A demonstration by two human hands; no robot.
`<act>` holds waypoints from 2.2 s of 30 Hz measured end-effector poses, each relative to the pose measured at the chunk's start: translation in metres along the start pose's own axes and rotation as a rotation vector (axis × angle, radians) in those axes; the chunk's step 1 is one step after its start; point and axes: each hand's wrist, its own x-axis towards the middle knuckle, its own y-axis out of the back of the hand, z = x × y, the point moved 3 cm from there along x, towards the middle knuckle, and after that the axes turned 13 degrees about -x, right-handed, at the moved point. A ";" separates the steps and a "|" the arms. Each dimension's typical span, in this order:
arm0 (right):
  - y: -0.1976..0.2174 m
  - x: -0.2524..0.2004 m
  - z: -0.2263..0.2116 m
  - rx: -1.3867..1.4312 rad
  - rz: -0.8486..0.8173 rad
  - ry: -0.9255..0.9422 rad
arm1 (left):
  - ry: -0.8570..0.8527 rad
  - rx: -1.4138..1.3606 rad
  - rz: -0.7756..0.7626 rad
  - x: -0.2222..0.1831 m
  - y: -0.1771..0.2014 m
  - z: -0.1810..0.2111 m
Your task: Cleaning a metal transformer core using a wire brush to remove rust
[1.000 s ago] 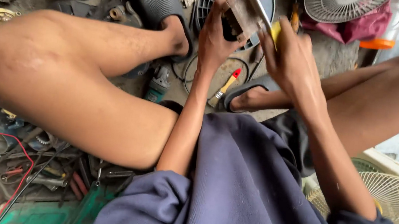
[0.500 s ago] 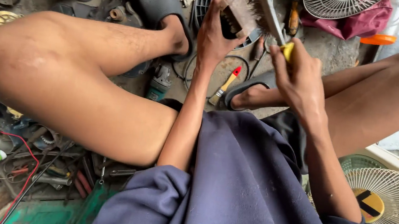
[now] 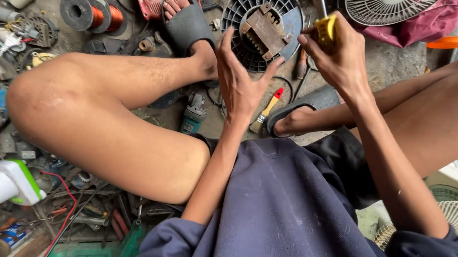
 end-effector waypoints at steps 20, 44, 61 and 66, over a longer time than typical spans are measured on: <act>-0.044 0.012 0.025 0.014 -0.099 -0.278 | 0.010 -0.093 -0.131 -0.008 -0.009 0.003; -0.046 0.013 0.039 -0.020 -0.084 -0.250 | 0.270 -0.327 -0.135 -0.012 -0.024 -0.007; -0.037 0.024 -0.022 -0.031 0.058 -0.037 | 0.115 -0.424 0.015 0.003 0.003 -0.004; -0.040 0.035 -0.013 -0.114 -0.078 -0.040 | 0.157 -0.407 -0.004 0.012 0.007 -0.005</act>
